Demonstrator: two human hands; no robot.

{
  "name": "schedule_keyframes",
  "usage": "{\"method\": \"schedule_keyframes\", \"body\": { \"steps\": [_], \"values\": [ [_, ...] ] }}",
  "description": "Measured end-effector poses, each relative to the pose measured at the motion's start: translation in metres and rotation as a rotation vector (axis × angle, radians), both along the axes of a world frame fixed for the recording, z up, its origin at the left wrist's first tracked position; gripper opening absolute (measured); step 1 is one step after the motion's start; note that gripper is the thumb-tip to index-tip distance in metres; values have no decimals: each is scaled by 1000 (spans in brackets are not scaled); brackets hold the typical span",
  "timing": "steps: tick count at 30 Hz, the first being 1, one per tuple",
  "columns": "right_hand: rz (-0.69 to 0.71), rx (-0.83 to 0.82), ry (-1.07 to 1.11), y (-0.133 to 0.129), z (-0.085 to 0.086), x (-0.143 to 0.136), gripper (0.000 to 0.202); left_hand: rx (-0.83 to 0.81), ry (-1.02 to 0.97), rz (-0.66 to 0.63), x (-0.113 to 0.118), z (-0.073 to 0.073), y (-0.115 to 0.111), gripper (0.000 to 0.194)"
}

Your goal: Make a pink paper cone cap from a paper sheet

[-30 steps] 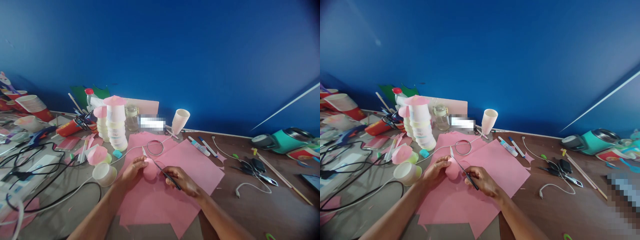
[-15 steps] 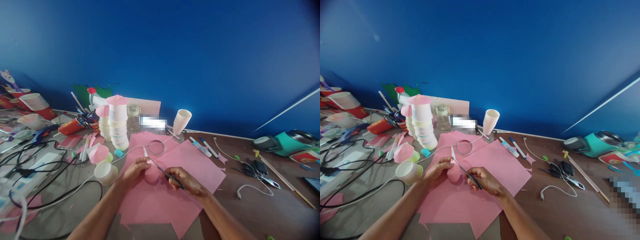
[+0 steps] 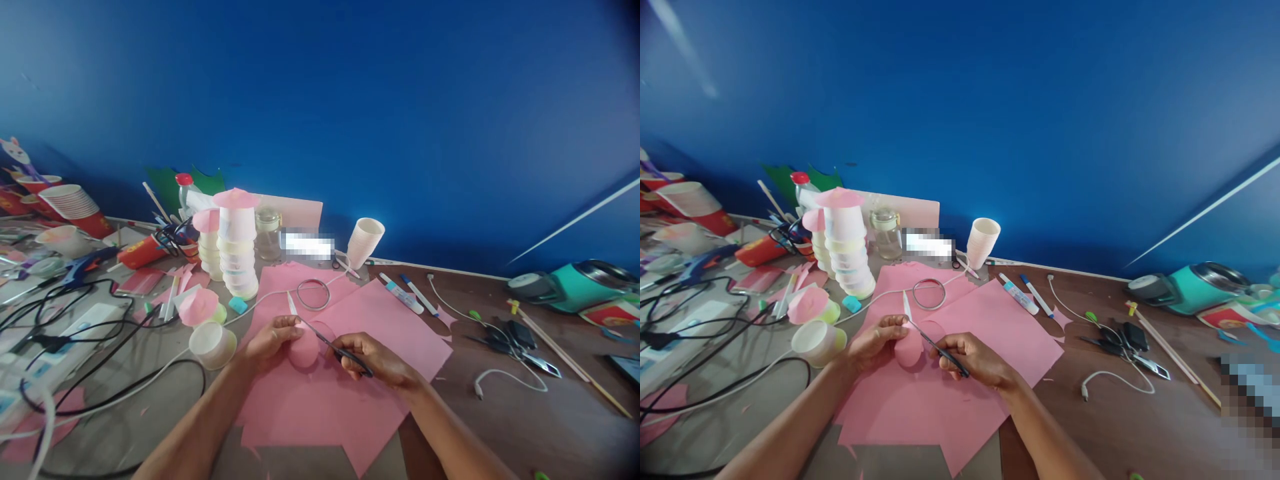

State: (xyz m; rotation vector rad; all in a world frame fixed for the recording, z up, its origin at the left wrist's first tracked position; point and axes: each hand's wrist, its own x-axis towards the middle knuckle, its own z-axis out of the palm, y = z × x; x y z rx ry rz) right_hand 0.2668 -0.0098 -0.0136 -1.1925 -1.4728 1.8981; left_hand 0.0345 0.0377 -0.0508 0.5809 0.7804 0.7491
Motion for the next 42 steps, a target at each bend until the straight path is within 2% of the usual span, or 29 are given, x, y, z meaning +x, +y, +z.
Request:
{"method": "schedule_keyframes", "body": {
  "steps": [10, 23, 28, 32, 42],
  "values": [
    [33, -25, 17, 3, -1, 4, 29, 40, -17, -68, -2, -5, -1, 22],
    [108, -21, 9, 7, -8, 13, 37, 52, 22, -134, 0, 8, -4, 27],
    [136, -29, -17, 9, -13, 19, 34, 44, 48, -129, -1, 0, -4, 28],
    [146, -43, -23, 10, -12, 21, 32, 83, 64, -154, -2, -6, -4, 28],
    [180, -65, -31, 11, -8, 22, 37, 144, 128, -215, -4, -8, -2, 31]
  ]
}}
